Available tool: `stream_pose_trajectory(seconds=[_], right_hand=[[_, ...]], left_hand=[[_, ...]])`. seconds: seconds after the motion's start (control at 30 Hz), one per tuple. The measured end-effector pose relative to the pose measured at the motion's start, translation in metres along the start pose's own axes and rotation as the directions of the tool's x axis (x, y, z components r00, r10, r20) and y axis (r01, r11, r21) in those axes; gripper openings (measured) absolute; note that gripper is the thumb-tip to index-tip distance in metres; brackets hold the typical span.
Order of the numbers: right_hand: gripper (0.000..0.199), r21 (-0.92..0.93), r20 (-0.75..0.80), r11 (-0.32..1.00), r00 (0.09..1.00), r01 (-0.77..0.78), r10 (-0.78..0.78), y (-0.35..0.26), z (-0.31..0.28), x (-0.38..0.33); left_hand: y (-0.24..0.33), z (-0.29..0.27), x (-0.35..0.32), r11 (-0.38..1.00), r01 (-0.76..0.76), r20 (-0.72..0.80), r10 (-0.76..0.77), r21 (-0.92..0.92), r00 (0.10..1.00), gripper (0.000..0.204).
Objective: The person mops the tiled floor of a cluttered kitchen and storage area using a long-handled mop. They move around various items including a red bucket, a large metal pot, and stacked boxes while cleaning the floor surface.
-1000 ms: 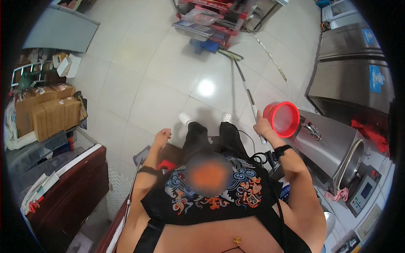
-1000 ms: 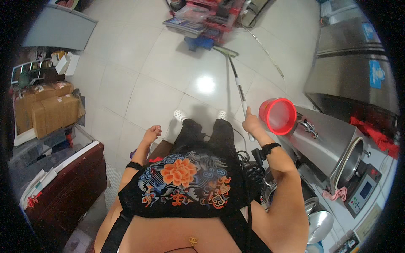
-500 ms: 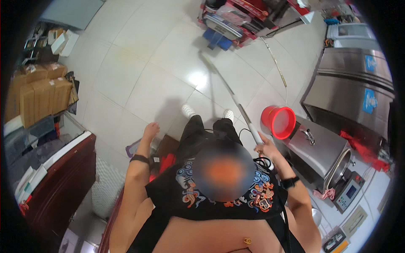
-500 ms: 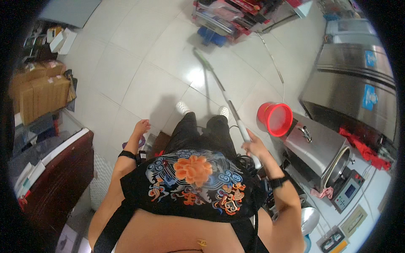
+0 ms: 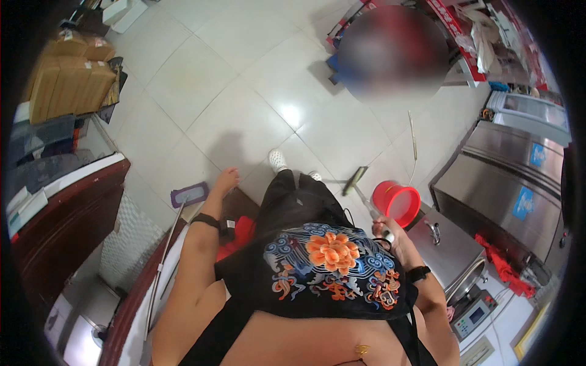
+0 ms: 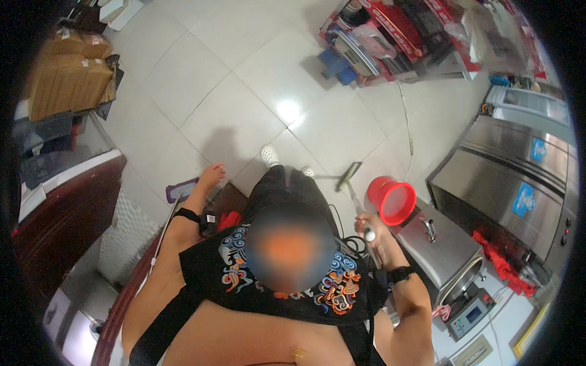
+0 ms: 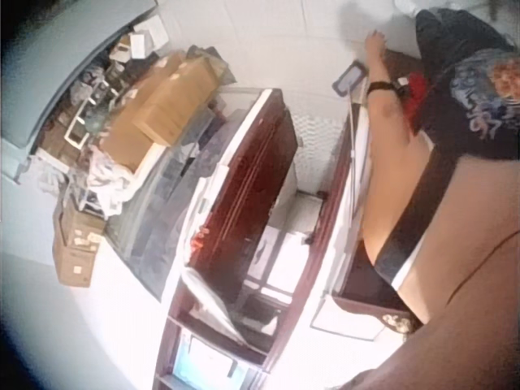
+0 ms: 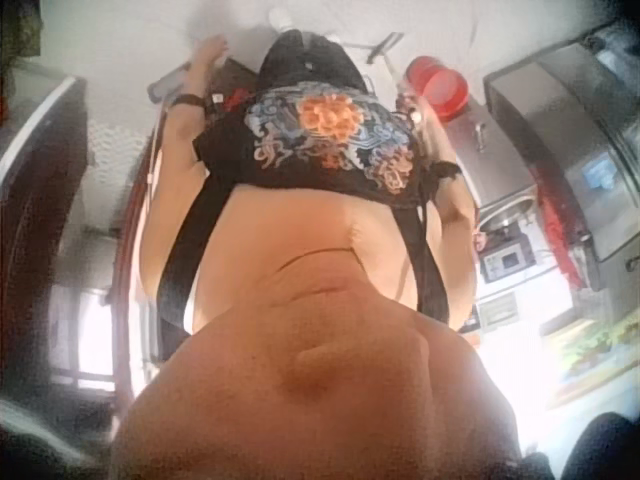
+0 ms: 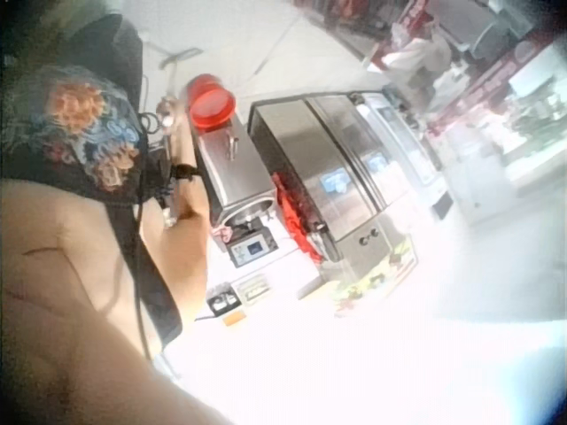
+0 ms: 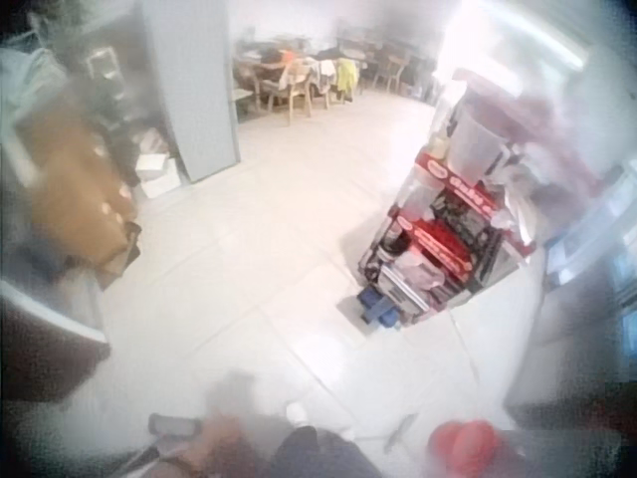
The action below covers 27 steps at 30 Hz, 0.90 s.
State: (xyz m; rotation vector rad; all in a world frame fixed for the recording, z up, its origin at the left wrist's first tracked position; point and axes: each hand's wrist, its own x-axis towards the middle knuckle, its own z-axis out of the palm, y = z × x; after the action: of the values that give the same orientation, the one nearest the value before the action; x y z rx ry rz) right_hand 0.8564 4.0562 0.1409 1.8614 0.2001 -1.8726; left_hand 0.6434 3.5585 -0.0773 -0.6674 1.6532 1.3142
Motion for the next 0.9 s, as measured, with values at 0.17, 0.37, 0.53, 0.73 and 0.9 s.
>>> stream_pose_trajectory(seconds=[0.17, 0.37, 0.53, 0.73, 0.9], right_hand=[[0.008, -0.261, 0.223, 0.962, 0.965, -0.079, 0.140, 0.007, 0.102, -0.021], [0.011, -0.411, 0.373, 0.907, 0.925, 0.090, 0.077, -0.005, 0.184, -0.018], [0.014, -0.132, 0.584, 0.985, 0.795, -0.108, 0.165, -0.043, 0.245, 0.034], [0.013, -0.143, 0.560, 0.990, 0.823, -0.015, 0.093, -0.053, 0.239, -0.003], [0.011, -0.174, 0.491, 0.984, 0.869, 0.030, 0.061, -0.081, 0.253, -0.051]], left_hand=[[-0.090, -0.064, 0.019, 0.874, -0.258, -0.039, 0.300, 0.411, 0.953, 0.035], [-0.094, -0.069, -0.036, 0.990, 0.135, -0.127, -0.131, 0.027, 0.983, 0.030], [-0.063, -0.054, -0.071, 0.997, 0.071, -0.226, -0.075, -0.025, 0.971, 0.026], [-0.057, -0.070, -0.049, 0.999, 0.027, -0.248, -0.020, 0.026, 0.968, 0.038], [-0.033, -0.053, -0.040, 1.000, -0.014, -0.326, 0.017, 0.013, 0.945, 0.023]])
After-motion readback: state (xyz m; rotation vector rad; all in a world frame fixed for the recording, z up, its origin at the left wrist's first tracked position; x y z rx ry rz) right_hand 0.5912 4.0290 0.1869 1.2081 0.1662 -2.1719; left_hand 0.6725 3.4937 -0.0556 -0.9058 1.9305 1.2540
